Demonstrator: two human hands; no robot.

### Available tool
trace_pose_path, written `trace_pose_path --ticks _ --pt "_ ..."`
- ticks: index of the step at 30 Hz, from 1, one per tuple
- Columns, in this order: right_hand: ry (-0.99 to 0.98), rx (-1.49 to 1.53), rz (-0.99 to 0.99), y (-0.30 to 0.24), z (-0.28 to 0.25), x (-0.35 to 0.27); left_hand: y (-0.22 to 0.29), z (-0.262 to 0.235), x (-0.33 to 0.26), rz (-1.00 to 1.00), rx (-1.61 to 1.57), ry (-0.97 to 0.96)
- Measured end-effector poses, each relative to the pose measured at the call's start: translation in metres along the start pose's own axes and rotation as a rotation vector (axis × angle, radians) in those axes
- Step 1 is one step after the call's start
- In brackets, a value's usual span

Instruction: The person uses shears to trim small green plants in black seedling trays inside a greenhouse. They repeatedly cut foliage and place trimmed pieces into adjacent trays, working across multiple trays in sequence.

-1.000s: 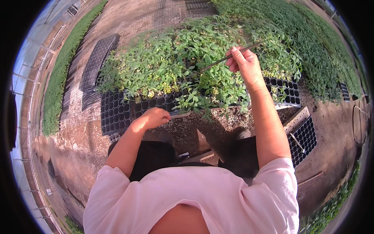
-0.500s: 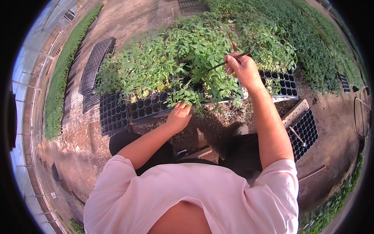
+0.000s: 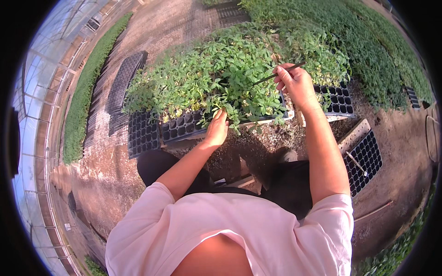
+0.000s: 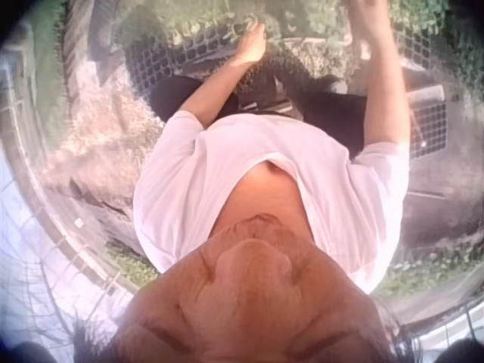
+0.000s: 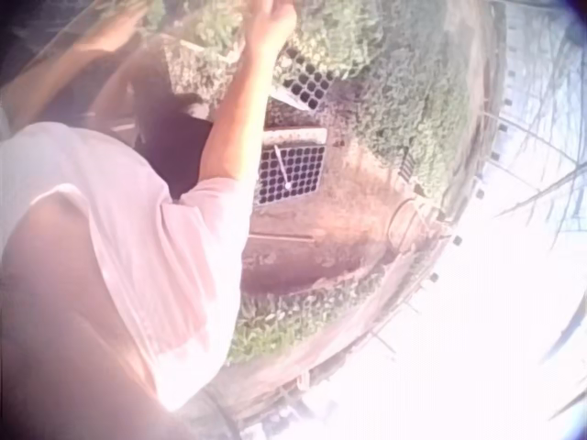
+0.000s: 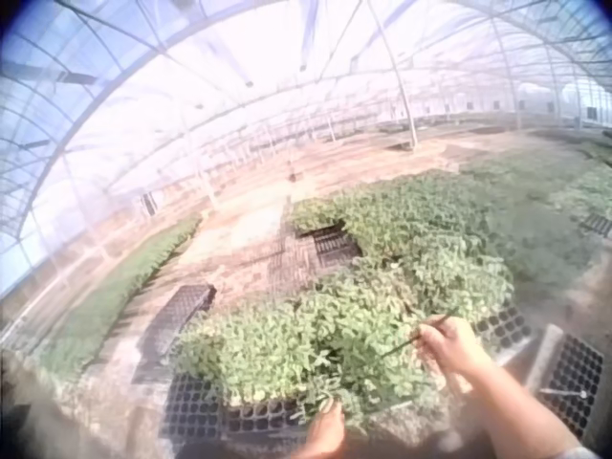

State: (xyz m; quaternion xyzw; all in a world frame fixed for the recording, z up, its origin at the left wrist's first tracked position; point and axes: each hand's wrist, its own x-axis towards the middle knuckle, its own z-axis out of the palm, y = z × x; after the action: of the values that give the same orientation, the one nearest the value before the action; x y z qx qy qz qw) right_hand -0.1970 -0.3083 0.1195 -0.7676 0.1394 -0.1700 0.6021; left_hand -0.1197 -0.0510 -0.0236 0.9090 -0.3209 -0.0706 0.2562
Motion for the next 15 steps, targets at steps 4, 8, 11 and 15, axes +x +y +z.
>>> trace_pose_path --ticks 4,8,11,15 --pt "0.004 0.005 -0.032 -0.006 -0.001 -0.003 -0.007 -0.032 -0.011 0.189 -0.137 0.172" --pt "-0.015 0.047 -0.059 -0.014 0.003 -0.006 -0.012 -0.095 -0.026 0.139 -0.223 0.217" --pt "-0.029 0.069 -0.057 -0.019 0.015 -0.004 -0.056 -0.126 -0.037 0.085 -0.151 0.191" --pt "-0.049 0.072 -0.066 -0.021 0.030 0.001 -0.122 -0.144 -0.052 -0.020 -0.044 0.128"
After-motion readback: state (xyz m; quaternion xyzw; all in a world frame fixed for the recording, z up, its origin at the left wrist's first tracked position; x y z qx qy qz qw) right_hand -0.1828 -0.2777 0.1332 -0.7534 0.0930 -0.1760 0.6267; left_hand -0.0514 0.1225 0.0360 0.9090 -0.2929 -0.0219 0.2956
